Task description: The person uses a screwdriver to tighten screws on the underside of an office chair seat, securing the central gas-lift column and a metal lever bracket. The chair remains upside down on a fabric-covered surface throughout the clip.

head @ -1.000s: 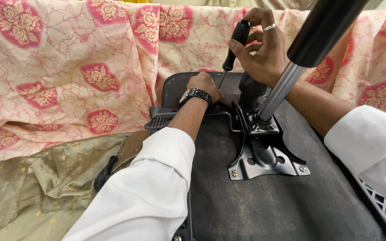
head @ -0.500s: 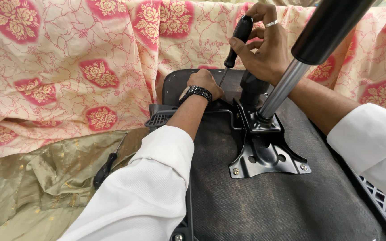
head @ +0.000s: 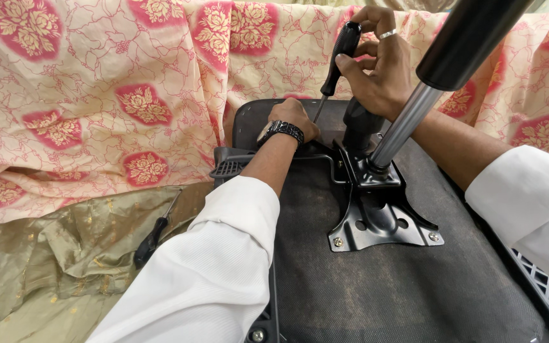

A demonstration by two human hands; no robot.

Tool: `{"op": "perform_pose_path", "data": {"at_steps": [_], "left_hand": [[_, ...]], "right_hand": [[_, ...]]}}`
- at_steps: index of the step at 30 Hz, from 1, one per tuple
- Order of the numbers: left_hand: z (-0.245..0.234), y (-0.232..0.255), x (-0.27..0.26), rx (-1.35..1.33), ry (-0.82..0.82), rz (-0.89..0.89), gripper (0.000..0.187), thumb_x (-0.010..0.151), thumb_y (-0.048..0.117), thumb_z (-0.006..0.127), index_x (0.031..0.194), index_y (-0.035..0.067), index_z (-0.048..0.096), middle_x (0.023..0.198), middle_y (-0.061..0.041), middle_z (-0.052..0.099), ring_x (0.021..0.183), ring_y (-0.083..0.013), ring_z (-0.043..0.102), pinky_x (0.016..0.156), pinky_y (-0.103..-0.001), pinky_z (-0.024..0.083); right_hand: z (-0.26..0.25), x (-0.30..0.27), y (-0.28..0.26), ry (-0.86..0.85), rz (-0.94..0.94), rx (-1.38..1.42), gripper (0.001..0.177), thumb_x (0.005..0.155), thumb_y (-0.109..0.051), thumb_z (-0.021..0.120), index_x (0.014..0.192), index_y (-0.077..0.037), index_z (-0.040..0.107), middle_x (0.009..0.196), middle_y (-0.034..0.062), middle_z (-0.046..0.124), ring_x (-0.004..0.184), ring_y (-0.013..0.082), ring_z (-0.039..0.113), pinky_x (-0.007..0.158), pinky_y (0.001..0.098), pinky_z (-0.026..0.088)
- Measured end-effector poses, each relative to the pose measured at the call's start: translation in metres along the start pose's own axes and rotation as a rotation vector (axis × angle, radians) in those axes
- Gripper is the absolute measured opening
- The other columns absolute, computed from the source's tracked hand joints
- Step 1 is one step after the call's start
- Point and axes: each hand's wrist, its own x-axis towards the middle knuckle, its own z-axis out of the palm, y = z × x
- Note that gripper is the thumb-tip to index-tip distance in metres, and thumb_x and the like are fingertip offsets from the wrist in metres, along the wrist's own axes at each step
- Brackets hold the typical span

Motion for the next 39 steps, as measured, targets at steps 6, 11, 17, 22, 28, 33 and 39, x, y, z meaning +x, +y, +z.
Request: {"op": "perform_pose_path", "data": {"at_steps": [6,11,17,22,28,33,39], "left_hand": [[-0.001,0.001,-0.002,0.017,0.021,-0.021,0.052,0.072,0.032,0.089,0.117,0.010,0.074,0.128,-0.017,0.069,0.122,-0.0272,0.067,0.104,-0.035,0.054],[-0.001,0.001,-0.002,0.016,0.039,-0.025,0.062,0.070,0.034,0.092,0.121,0.008,0.070,0.128,-0.017,0.069,0.121,-0.0279,0.067,0.103,-0.035,0.054],[0.001,0.000,0.000,0.019,0.034,-0.017,0.059,0.068,0.036,0.092,0.117,0.009,0.073,0.125,-0.016,0.071,0.119,-0.0262,0.069,0.103,-0.034,0.055],[0.003,0.001,0.003,0.026,0.062,-0.013,0.061,0.067,0.036,0.093,0.117,0.009,0.071,0.124,-0.015,0.070,0.118,-0.0266,0.068,0.102,-0.035,0.054],[0.004,0.000,0.004,0.043,0.045,-0.011,0.060,0.068,0.037,0.092,0.117,0.009,0.072,0.125,-0.015,0.071,0.118,-0.0265,0.069,0.103,-0.036,0.055],[0.005,-0.001,0.005,0.054,0.061,0.004,0.064,0.068,0.039,0.092,0.119,0.008,0.070,0.125,-0.016,0.070,0.118,-0.0272,0.068,0.103,-0.036,0.055],[0.004,-0.002,0.004,0.021,0.055,-0.013,0.061,0.066,0.038,0.092,0.116,0.010,0.071,0.124,-0.015,0.071,0.118,-0.0267,0.068,0.103,-0.036,0.054]], "right_hand": [[0.000,0.002,-0.002,0.019,0.032,-0.071,0.053,0.106,-0.005,0.082,0.142,-0.006,0.042,0.128,0.0203,0.059,0.100,0.0246,0.077,0.073,0.0313,0.067],[-0.004,0.000,-0.003,-0.027,0.027,0.072,0.044,0.109,0.001,0.070,0.141,-0.003,0.040,0.132,0.0219,0.058,0.107,0.0246,0.078,0.085,0.0310,0.070],[-0.002,0.007,0.011,0.031,0.030,0.065,0.039,0.106,0.001,0.075,0.136,0.002,0.050,0.128,0.0225,0.062,0.110,0.0269,0.078,0.082,0.0313,0.071],[0.003,0.019,0.030,0.100,0.010,0.159,0.030,0.096,0.004,0.075,0.118,0.005,0.056,0.114,0.0189,0.065,0.104,0.0268,0.075,0.087,0.0319,0.069],[0.006,0.007,0.035,0.107,0.079,0.229,0.037,0.101,0.008,0.072,0.132,0.007,0.053,0.133,0.0163,0.062,0.113,0.0246,0.075,0.092,0.0313,0.070],[0.007,0.005,0.031,0.083,0.022,0.177,0.039,0.105,0.004,0.075,0.137,0.007,0.052,0.131,0.0163,0.059,0.117,0.0259,0.074,0.089,0.0321,0.071],[0.005,0.005,0.026,0.062,0.074,0.149,0.039,0.102,0.005,0.071,0.136,0.008,0.050,0.139,0.0167,0.059,0.121,0.0274,0.075,0.092,0.0323,0.071]]}}
